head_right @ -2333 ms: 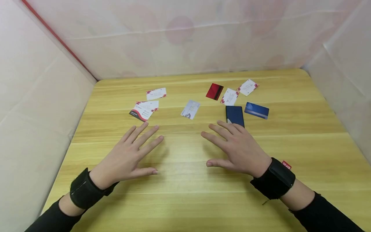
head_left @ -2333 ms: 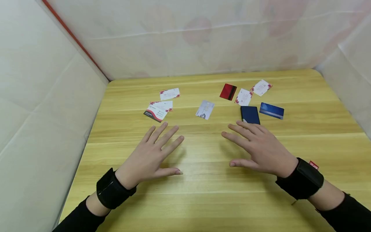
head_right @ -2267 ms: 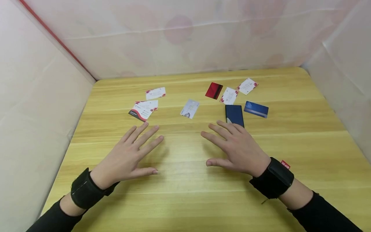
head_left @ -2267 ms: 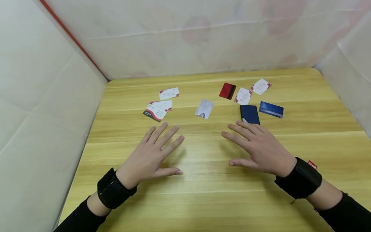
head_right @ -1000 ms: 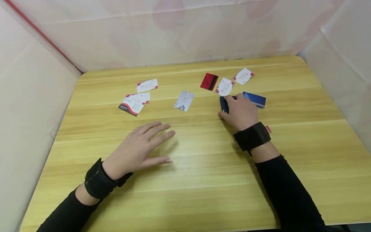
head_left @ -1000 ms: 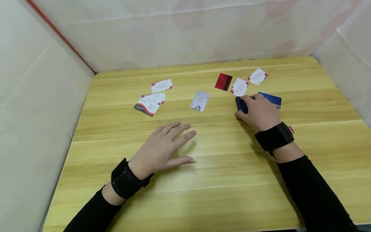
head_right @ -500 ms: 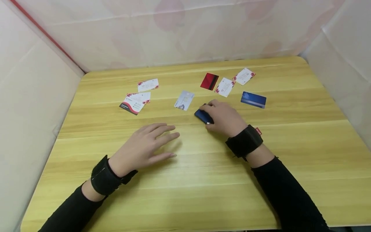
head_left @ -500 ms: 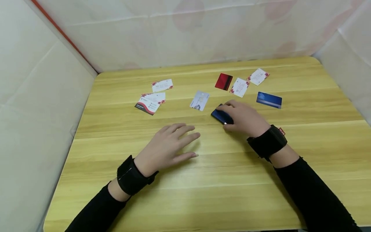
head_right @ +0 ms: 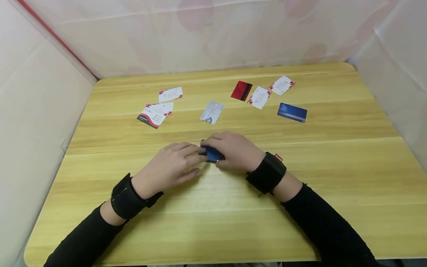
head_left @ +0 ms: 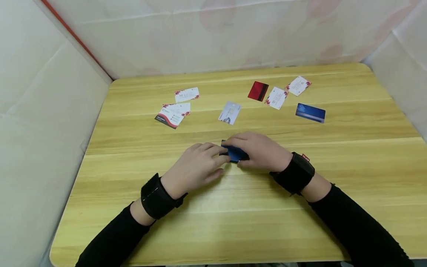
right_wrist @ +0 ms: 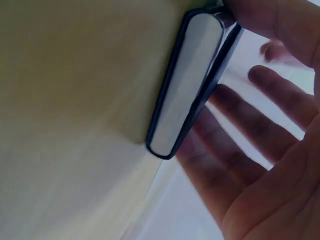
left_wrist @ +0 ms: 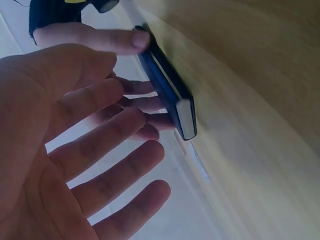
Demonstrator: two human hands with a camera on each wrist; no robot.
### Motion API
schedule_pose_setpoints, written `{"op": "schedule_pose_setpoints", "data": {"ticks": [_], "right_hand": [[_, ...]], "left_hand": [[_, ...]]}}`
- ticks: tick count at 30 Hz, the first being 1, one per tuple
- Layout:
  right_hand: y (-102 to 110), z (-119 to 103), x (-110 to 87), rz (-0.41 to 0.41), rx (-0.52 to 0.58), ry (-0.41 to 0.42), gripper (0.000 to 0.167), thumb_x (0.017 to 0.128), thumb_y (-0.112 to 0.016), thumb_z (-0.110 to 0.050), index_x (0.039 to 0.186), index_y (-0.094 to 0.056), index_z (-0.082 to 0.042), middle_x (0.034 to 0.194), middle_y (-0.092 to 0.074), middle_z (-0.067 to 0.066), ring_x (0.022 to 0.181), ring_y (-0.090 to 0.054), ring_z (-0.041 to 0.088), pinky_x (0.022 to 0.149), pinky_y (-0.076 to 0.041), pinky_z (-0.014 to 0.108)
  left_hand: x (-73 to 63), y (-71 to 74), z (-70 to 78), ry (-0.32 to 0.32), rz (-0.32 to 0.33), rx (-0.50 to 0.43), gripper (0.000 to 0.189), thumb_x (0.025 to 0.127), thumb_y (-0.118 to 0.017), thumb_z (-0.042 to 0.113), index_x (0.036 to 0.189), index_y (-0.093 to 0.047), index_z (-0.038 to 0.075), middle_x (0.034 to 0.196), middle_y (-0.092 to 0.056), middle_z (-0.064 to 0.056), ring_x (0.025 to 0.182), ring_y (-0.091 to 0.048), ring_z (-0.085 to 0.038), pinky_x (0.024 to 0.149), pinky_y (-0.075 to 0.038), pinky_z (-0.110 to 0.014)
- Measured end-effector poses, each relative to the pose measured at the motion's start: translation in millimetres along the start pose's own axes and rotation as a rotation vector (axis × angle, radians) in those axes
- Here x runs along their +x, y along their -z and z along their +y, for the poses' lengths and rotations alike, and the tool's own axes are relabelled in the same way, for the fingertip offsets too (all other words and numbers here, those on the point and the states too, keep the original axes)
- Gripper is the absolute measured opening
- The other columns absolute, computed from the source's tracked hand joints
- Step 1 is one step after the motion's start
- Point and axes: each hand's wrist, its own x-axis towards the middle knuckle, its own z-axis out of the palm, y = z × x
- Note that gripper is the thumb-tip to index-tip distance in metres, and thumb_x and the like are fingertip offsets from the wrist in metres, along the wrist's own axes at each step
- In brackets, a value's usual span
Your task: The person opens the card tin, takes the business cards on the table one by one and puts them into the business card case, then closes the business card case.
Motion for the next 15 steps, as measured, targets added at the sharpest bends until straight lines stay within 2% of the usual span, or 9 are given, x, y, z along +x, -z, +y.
{"op": "schedule_pose_setpoints", "data": {"ticks": [5,8,15], "right_hand": [[-2.7,-9.8,1.1,-0.022,0.069,0.016,0.076,0.078,-0.086,-0.019,0.145,-0.051,-0.015,0.136,-0.061,0.002,0.122,-0.057,0.019,0.102,-0.047,0.042],[-2.7,-15.6,0.3,-0.038,0.089,0.012,0.079,0.077,-0.086,-0.017,0.147,-0.049,-0.015,0.135,-0.061,0.001,0.121,-0.057,0.016,0.101,-0.047,0.041],[-0.9,-25.1,-0.6,-0.086,0.107,-0.008,0.076,0.076,-0.087,-0.021,0.143,-0.053,-0.017,0.132,-0.062,0.000,0.118,-0.057,0.016,0.100,-0.047,0.040]], "left_hand": [[-0.7,-2.0,0.3,-0.015,0.000,0.017,0.019,0.088,-0.074,0.029,0.105,-0.073,0.019,0.122,-0.067,-0.001,0.113,-0.062,-0.021,0.095,-0.051,-0.041],[-1.2,-3.5,2.4,-0.034,-0.001,0.016,0.019,0.086,-0.075,0.029,0.102,-0.073,0.019,0.121,-0.068,-0.001,0.111,-0.063,-0.022,0.094,-0.052,-0.041],[-2.7,-7.0,7.0,-0.058,-0.012,-0.034,0.012,0.087,-0.074,0.022,0.098,-0.072,0.019,0.117,-0.067,-0.001,0.106,-0.063,-0.018,0.075,-0.057,-0.033]]}}
